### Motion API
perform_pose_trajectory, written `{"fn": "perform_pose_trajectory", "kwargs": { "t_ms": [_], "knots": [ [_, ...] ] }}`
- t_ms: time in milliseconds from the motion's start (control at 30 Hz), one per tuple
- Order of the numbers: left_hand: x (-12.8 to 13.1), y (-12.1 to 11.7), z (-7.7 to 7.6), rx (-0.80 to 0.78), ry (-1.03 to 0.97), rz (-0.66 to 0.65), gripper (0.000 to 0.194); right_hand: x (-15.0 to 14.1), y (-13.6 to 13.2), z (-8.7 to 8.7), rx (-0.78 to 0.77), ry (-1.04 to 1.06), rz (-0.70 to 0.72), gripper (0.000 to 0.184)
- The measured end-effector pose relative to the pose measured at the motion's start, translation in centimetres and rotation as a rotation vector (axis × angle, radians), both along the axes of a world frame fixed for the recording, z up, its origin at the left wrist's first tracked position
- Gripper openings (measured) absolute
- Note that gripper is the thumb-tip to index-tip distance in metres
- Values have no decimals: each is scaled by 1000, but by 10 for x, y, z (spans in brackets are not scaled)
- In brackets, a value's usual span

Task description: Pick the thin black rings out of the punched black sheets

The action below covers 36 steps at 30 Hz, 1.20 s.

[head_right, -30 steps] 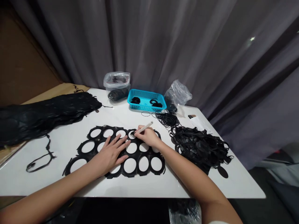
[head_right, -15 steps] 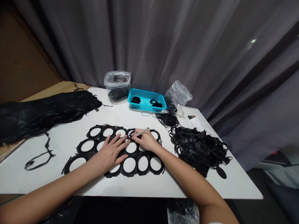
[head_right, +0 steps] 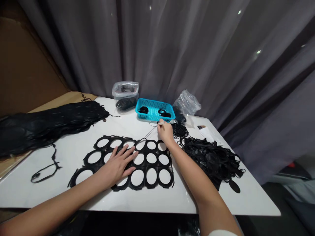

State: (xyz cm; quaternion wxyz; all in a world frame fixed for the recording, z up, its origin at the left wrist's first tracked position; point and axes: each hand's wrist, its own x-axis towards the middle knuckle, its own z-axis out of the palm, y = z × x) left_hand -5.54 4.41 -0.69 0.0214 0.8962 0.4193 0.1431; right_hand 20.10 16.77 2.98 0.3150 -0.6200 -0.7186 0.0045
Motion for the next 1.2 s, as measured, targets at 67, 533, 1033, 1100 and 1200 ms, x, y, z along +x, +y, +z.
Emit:
{"fn": "perform_pose_trajectory", "kwargs": {
  "t_ms": [67,533,1033,1100,1200],
  "knots": [
    [0,0,0,7,-7,-1,50,0,8,2,-39,50,-8,15],
    [-16,0,8,56,-15,11,58,-20,2,7,-490,731,124,19],
    [-45,-4,-2,44,-50,51,50,-91,-63,-15,-485,458,533,16],
    [-45,-4,-3,39,-45,53,51,-91,-63,-14,-456,428,547,14],
    [-44,-3,-4,32,-22,55,51,-91,-64,-14,-418,394,572,11]
  ]
}}
